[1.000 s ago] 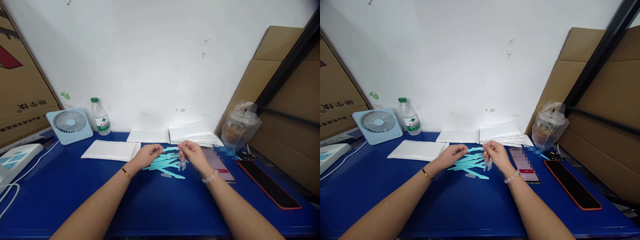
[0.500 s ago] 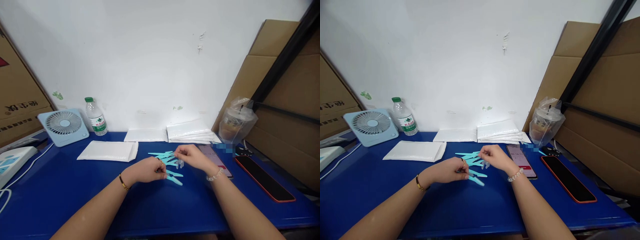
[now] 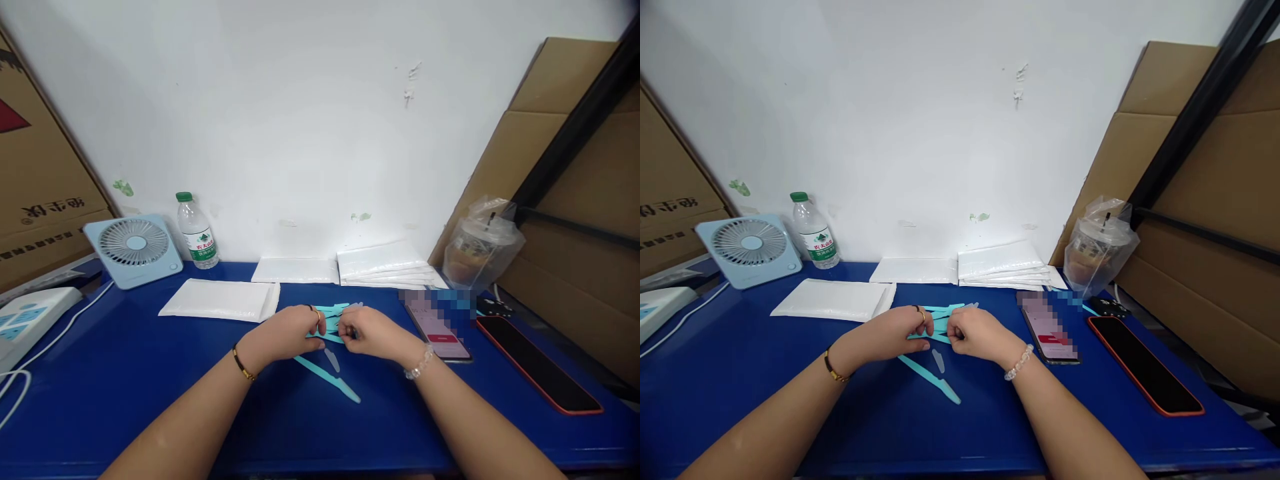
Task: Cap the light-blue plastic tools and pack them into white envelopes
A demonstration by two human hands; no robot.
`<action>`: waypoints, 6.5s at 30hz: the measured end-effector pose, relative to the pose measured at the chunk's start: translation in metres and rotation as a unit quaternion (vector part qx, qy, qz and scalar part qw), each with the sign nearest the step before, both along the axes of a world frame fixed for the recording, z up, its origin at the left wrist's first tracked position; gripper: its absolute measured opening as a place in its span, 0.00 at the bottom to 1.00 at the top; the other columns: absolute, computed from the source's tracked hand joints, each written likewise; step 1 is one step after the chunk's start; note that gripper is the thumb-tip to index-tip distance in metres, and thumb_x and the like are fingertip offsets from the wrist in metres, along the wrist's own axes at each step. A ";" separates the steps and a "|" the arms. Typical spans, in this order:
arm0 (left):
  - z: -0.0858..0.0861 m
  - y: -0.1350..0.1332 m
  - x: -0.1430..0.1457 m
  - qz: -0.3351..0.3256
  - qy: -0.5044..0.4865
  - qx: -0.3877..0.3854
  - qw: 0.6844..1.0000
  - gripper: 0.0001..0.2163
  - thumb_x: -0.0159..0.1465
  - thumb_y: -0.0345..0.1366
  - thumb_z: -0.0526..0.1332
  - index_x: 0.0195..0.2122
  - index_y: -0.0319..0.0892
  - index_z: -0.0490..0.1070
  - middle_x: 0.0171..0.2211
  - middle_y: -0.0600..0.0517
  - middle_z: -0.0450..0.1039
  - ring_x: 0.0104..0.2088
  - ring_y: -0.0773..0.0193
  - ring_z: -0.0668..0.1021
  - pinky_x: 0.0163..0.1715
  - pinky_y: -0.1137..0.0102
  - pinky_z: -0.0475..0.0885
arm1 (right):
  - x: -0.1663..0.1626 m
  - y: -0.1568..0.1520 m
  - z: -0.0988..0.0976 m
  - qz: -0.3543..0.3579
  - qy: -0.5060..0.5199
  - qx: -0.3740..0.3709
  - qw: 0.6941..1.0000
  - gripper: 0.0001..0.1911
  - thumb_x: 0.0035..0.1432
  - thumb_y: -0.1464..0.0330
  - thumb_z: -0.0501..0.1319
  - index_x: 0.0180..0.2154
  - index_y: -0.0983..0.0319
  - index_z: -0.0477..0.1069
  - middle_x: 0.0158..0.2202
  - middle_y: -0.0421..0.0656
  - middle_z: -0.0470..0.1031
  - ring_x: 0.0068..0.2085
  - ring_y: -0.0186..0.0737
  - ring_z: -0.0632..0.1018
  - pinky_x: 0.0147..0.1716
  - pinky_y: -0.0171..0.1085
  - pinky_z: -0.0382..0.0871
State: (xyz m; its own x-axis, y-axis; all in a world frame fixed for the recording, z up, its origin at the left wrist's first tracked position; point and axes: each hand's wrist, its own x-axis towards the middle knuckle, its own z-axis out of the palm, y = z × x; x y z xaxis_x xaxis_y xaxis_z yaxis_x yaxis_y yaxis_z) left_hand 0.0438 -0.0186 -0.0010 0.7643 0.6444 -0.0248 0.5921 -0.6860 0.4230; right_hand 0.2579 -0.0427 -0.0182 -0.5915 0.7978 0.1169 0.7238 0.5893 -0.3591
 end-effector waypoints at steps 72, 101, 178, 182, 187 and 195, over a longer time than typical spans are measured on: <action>-0.010 0.010 0.003 -0.025 0.011 -0.136 0.990 0.08 0.55 0.40 0.61 0.35 0.43 0.72 0.27 0.54 0.72 0.25 0.68 0.72 0.22 0.75 0.62 | 0.049 0.014 0.004 -0.084 0.096 -0.027 0.991 0.08 0.50 0.75 0.58 0.32 0.61 0.74 0.30 0.41 0.73 0.28 0.34 0.72 0.28 0.32 0.64; -0.019 0.023 0.007 0.092 -0.073 0.040 0.992 0.07 0.59 0.34 0.52 0.30 0.42 0.68 0.32 0.50 0.71 0.32 0.63 0.71 0.30 0.71 0.63 | 0.056 0.015 0.005 -0.121 0.181 -0.119 0.969 0.12 0.58 0.62 0.55 0.38 0.62 0.73 0.26 0.41 0.75 0.26 0.35 0.75 0.28 0.34 0.67; -0.022 0.031 0.004 0.079 -0.056 0.080 0.992 0.09 0.57 0.32 0.52 0.28 0.41 0.72 0.26 0.52 0.73 0.26 0.67 0.72 0.26 0.74 0.61 | 0.039 0.030 -0.009 -0.165 0.439 -0.236 0.851 0.19 0.47 0.56 0.65 0.30 0.65 0.69 0.24 0.43 0.75 0.25 0.36 0.78 0.24 0.33 0.71; -0.019 0.031 0.004 0.094 -0.097 0.026 0.991 0.10 0.57 0.36 0.52 0.30 0.41 0.72 0.28 0.52 0.75 0.27 0.67 0.73 0.27 0.75 0.63 | 0.037 0.027 -0.005 -0.167 0.459 -0.243 0.838 0.18 0.46 0.56 0.66 0.29 0.65 0.69 0.24 0.43 0.75 0.25 0.36 0.78 0.23 0.32 0.70; -0.021 0.032 0.004 0.104 -0.111 0.005 0.988 0.10 0.57 0.37 0.53 0.30 0.41 0.72 0.28 0.52 0.75 0.26 0.67 0.73 0.26 0.74 0.63 | 0.038 0.027 -0.004 -0.164 0.476 -0.249 0.827 0.17 0.46 0.57 0.66 0.29 0.65 0.69 0.25 0.42 0.75 0.25 0.35 0.78 0.23 0.32 0.69; -0.016 0.028 0.008 0.103 -0.131 0.003 0.986 0.10 0.58 0.38 0.54 0.32 0.40 0.73 0.30 0.51 0.75 0.29 0.65 0.74 0.28 0.74 0.65 | 0.025 0.024 -0.008 -0.131 0.455 -0.249 0.845 0.17 0.48 0.57 0.65 0.29 0.65 0.69 0.24 0.42 0.75 0.24 0.35 0.77 0.24 0.32 0.70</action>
